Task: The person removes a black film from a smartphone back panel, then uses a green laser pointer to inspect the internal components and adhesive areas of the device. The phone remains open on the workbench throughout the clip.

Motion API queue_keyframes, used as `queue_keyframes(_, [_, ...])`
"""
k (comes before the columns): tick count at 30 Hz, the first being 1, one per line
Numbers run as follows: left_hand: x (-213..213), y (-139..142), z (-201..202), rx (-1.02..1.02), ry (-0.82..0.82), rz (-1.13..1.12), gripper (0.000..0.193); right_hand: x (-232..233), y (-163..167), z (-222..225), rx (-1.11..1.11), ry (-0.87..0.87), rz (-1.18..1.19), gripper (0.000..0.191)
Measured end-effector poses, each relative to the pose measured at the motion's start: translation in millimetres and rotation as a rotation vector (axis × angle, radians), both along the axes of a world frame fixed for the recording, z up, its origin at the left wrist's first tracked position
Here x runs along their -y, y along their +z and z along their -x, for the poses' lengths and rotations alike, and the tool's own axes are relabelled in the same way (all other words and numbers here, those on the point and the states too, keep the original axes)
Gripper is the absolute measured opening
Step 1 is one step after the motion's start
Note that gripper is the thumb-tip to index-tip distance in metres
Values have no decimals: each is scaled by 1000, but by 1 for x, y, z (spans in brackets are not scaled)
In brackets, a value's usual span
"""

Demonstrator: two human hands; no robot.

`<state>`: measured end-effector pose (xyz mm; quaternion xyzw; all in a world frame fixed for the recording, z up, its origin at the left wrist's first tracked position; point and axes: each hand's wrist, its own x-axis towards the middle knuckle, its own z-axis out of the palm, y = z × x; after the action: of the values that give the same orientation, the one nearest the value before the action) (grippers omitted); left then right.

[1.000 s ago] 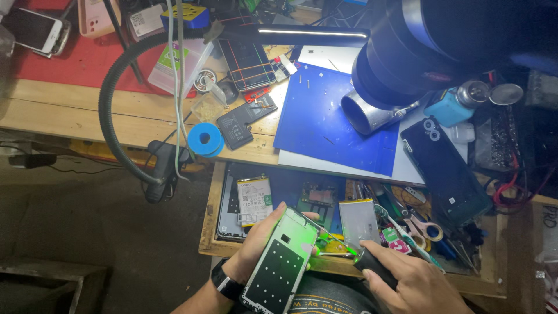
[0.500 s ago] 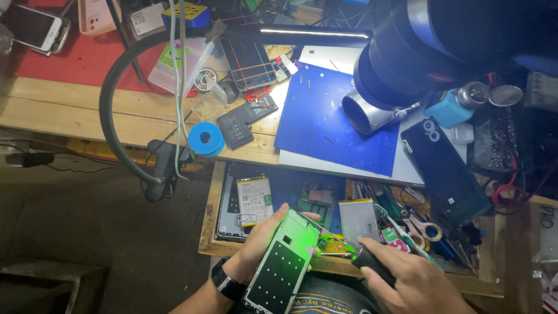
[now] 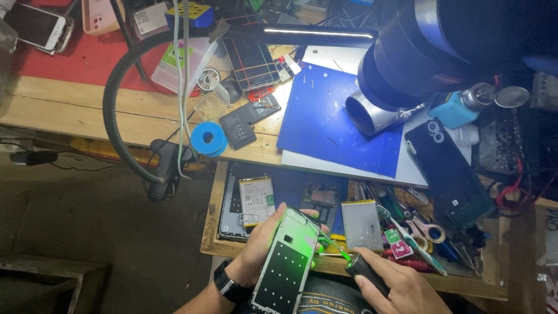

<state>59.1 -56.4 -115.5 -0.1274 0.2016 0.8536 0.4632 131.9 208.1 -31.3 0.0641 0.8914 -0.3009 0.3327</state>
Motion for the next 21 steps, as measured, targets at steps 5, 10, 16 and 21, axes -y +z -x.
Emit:
queue_keyframes(5, [-2, 10, -1, -60, 9, 30, 69, 2, -7, -2, 115, -90, -5, 63])
queue_keyframes(10, [-5, 18, -3, -71, 53, 86, 64, -1, -25, -15, 17, -114, 57, 63])
queue_keyframes(16, [-10, 25, -6, -60, 162, 124, 64, -17, -44, -30, 115, -202, -21, 63])
queue_keyframes(21, [-15, 28, -10, -51, 266, 103, 63, -12, -52, -37, 68, -260, 70, 61])
